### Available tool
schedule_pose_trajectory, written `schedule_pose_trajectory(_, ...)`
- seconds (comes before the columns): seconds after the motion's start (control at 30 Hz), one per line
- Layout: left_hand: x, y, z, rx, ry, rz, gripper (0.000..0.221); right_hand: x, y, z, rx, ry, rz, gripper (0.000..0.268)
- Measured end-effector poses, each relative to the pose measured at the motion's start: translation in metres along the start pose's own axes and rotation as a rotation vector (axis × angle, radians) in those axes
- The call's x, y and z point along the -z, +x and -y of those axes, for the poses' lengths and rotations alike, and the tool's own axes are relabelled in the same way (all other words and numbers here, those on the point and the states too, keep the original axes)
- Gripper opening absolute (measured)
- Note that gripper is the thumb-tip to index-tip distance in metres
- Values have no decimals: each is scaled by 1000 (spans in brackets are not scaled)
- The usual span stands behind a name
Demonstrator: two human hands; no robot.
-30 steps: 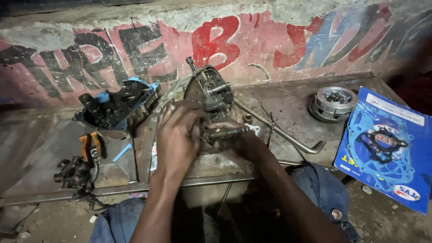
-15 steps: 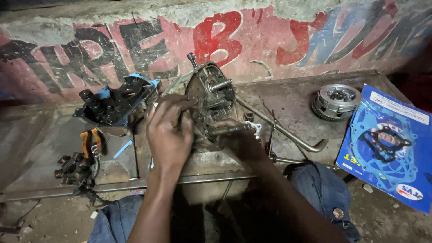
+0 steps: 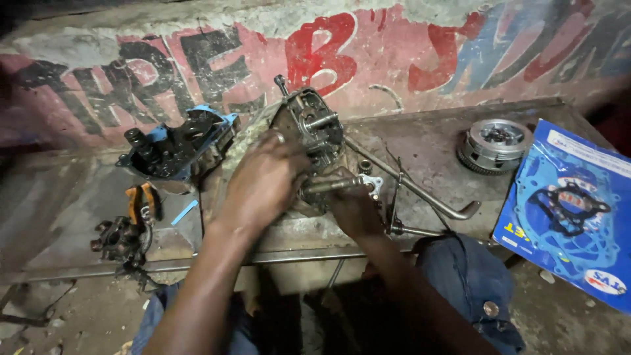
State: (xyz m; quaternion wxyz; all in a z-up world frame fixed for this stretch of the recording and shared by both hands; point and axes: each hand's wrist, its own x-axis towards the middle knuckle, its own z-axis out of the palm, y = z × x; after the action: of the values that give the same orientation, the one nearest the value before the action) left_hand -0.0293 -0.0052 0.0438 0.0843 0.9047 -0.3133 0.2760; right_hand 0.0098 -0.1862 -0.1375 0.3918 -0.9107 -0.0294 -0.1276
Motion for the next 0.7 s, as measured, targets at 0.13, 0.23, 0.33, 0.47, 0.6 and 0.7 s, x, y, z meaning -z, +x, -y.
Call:
schedule_pose_trajectory(0.13, -31, 4, 23, -149, 121, 63, 6, -17, 14, -22, 797, -738, -403, 12)
schedule_pose_trajectory(0.23, -33, 16, 27, -194, 153, 147, 11, 29, -7, 34, 710, -469, -328, 14)
schedule_pose_trajectory(0.33, -56, 24, 39, -160, 141, 274, 17, 39, -13, 50, 587, -122, -275, 16)
schedule_pose_trajectory(0.47, -46, 40, 35, -67, 222, 435, 22, 27, -8, 43, 565, 125, -295, 26)
schedule_pose_trajectory(0.6, -79, 39, 37, 147, 153, 571, 27, 7, -1, 21, 745, -263, -397, 11)
schedule_pose_trajectory(0.7, -47, 48, 23, 25, 198, 620, 23, 11, 3, 26, 560, 55, -286, 12)
